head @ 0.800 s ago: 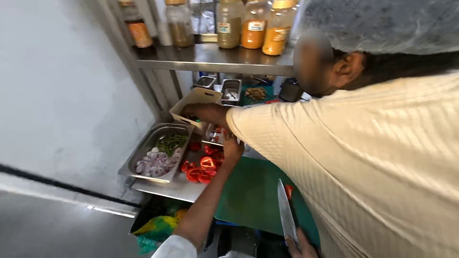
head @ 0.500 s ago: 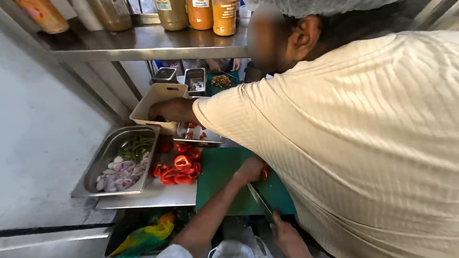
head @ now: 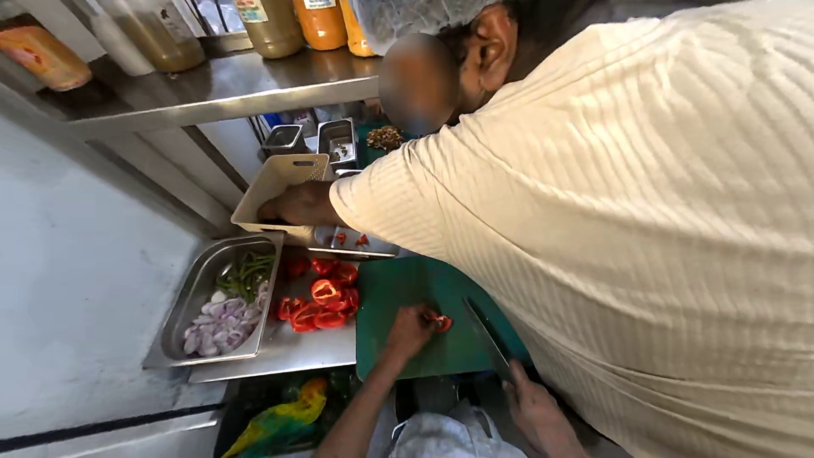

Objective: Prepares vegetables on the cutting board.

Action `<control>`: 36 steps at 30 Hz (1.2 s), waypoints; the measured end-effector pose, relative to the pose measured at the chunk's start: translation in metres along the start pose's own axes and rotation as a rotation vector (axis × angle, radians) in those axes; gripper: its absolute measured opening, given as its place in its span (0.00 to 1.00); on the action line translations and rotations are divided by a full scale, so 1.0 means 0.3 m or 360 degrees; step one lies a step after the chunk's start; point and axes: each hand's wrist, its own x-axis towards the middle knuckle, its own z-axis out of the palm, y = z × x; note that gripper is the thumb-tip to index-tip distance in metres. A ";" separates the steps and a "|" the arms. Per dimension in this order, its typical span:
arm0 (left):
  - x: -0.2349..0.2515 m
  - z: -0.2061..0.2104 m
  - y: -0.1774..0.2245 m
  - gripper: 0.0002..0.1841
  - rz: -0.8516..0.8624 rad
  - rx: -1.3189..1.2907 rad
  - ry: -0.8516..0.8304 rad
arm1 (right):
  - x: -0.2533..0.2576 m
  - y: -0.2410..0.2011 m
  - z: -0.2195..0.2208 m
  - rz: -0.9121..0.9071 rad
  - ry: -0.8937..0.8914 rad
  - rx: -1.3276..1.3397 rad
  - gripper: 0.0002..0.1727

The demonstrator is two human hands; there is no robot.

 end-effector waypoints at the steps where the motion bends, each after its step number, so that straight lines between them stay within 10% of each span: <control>1: -0.015 0.028 -0.009 0.18 -0.0014 0.0003 0.0042 | 0.018 -0.017 -0.001 -0.0024 0.0006 -0.0053 0.30; 11: -0.032 0.034 -0.081 0.21 0.0509 0.0122 -0.0021 | 0.028 -0.174 -0.088 -0.0039 -0.0067 -0.0467 0.29; 27: -0.029 0.001 -0.077 0.17 0.0548 0.0192 -0.0278 | 0.071 -0.253 -0.107 -0.0139 -0.0295 -0.0505 0.29; 36: -0.045 0.042 -0.124 0.13 0.0633 -0.0001 0.0111 | 0.036 -0.278 -0.191 -0.0212 -0.0234 -0.0100 0.28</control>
